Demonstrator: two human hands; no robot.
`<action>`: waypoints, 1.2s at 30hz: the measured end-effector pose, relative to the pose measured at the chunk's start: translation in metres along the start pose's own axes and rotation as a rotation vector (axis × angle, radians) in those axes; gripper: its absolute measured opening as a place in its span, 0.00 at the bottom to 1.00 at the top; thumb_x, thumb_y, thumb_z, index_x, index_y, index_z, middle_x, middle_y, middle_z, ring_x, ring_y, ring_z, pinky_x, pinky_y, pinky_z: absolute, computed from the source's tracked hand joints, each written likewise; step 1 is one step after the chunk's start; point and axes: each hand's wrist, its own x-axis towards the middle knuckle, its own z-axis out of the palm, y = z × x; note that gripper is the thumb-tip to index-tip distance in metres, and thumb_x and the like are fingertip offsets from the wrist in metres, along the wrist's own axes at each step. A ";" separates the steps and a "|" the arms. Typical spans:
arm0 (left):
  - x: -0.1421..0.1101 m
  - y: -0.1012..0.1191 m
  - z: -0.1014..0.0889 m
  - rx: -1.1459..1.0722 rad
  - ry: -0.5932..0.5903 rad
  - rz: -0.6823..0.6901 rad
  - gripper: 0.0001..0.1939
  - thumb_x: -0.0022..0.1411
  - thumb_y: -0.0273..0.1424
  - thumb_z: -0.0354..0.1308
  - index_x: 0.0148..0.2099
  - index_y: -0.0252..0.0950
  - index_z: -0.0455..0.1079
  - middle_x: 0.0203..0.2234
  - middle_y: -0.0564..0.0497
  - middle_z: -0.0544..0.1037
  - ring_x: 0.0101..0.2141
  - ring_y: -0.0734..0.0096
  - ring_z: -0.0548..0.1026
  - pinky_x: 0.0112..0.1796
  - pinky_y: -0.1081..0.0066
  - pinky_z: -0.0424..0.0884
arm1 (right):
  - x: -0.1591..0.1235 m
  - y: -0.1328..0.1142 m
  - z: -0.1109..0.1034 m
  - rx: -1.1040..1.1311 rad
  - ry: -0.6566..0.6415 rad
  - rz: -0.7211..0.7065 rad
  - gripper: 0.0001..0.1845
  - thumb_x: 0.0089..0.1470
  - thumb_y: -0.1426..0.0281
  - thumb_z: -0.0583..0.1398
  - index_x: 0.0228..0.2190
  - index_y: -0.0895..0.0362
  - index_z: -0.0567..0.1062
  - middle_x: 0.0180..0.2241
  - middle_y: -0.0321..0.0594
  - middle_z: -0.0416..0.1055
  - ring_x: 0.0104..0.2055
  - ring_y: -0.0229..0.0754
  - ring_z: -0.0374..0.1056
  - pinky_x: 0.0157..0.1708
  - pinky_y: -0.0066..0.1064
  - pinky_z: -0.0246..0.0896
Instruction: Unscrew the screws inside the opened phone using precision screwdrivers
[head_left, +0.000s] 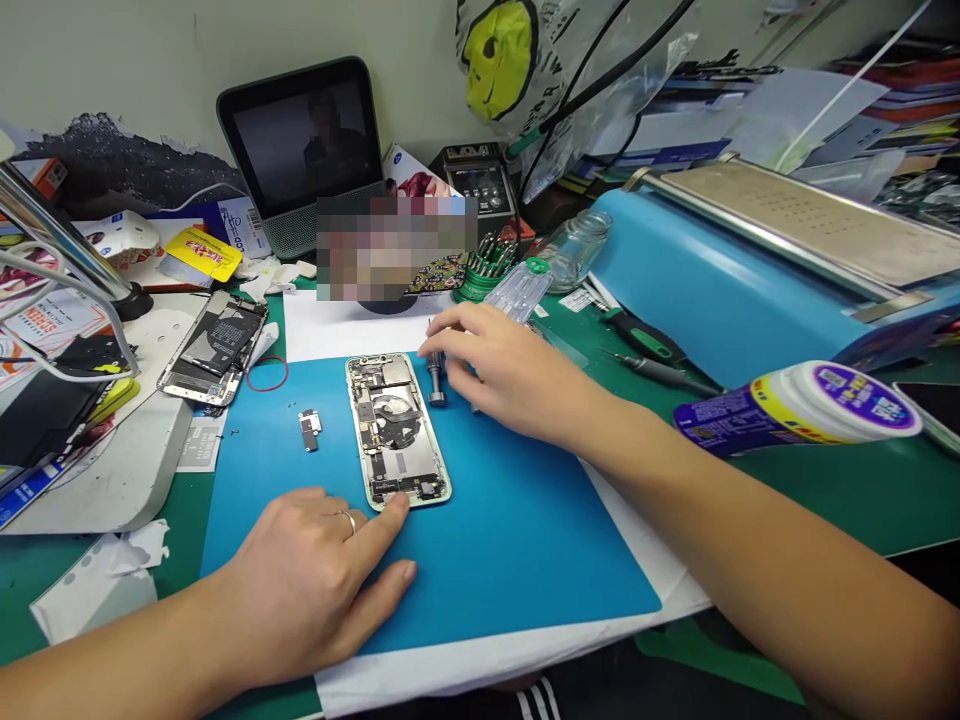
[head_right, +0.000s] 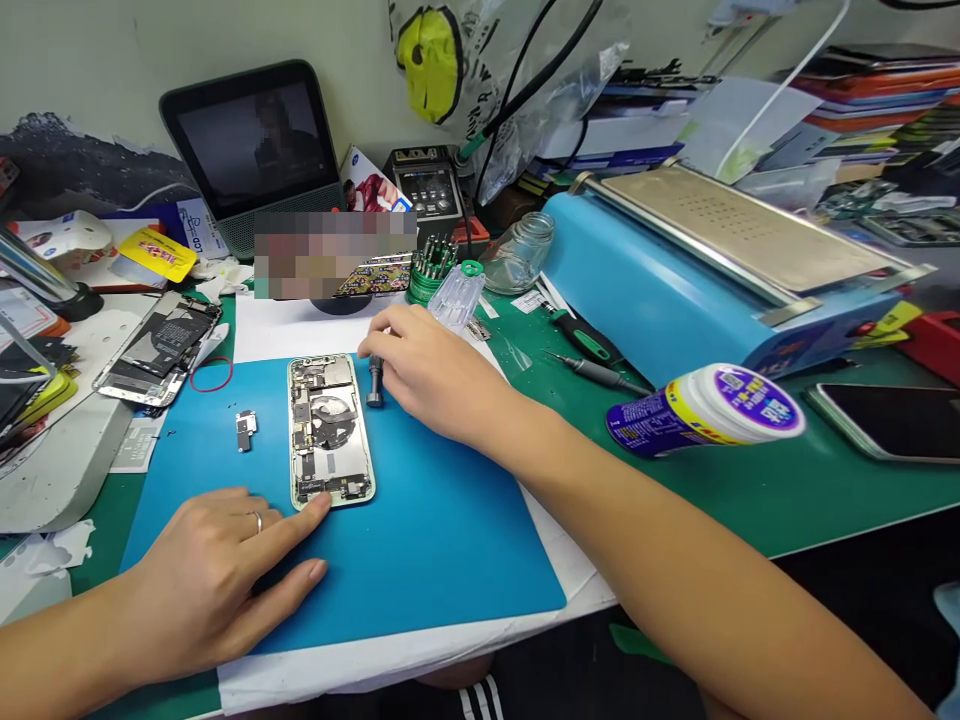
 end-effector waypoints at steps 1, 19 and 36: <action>0.000 0.000 0.000 -0.001 -0.001 -0.001 0.18 0.77 0.33 0.46 0.60 0.26 0.65 0.28 0.49 0.81 0.25 0.60 0.80 0.23 0.60 0.70 | 0.000 -0.001 -0.001 -0.029 0.024 0.047 0.13 0.59 0.78 0.56 0.42 0.57 0.77 0.47 0.50 0.73 0.47 0.52 0.70 0.43 0.41 0.66; 0.000 0.000 0.000 0.036 0.000 0.002 0.18 0.78 0.34 0.44 0.60 0.27 0.65 0.27 0.49 0.80 0.24 0.61 0.79 0.23 0.61 0.70 | 0.003 -0.013 -0.009 -0.007 0.079 0.067 0.11 0.64 0.72 0.56 0.41 0.55 0.78 0.32 0.40 0.76 0.32 0.43 0.72 0.32 0.32 0.61; 0.000 0.000 0.001 0.035 -0.006 -0.005 0.17 0.77 0.32 0.45 0.59 0.27 0.66 0.27 0.49 0.79 0.22 0.61 0.77 0.23 0.60 0.70 | -0.005 -0.033 -0.006 0.642 0.339 -0.065 0.16 0.67 0.72 0.52 0.48 0.52 0.77 0.34 0.38 0.79 0.34 0.39 0.76 0.36 0.32 0.74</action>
